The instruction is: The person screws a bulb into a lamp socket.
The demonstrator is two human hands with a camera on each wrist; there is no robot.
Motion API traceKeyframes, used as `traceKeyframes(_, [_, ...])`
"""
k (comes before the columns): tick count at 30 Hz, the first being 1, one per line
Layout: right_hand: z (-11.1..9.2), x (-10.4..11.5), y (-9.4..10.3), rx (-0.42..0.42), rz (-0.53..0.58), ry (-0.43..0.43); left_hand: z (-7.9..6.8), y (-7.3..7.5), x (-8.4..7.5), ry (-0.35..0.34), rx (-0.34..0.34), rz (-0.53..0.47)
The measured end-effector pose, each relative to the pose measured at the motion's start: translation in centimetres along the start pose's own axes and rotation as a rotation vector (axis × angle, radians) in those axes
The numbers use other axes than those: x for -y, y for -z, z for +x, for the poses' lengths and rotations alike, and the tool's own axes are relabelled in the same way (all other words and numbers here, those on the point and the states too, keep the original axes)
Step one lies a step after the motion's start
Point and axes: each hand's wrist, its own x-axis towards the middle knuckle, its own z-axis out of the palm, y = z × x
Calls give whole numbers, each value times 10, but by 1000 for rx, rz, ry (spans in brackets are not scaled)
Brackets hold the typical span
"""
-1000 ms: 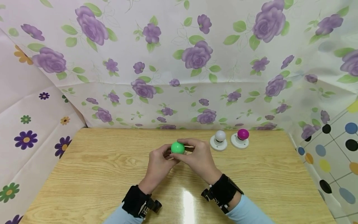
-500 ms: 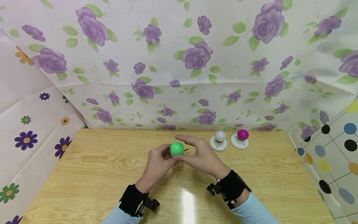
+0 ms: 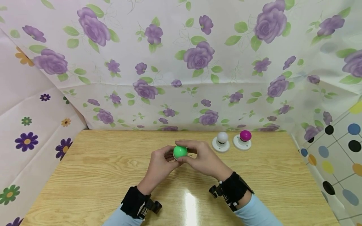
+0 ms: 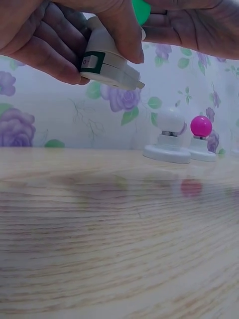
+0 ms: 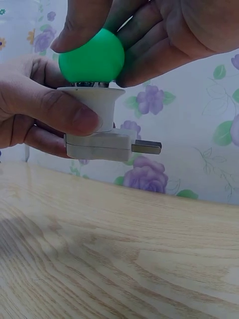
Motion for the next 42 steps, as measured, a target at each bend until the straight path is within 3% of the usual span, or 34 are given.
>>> traceKeyframes(20, [0, 7, -5, -138, 33, -55, -1, -5, 2, -48, -40, -9])
traceKeyframes(25, [0, 6, -11, -227, 41, -46, -2, -7, 3, -56, -71, -3])
traceKeyframes(33, [1, 1, -25, -403, -98, 32, -2, -9, 1, -52, -129, 33])
traceKeyframes(36, [1, 0, -24, -390, -121, 31, -2, -8, 0, -48, -118, 26])
traceKeyframes(42, [0, 0, -11, -278, -141, -12, 0, -5, 0, -58, -82, 4])
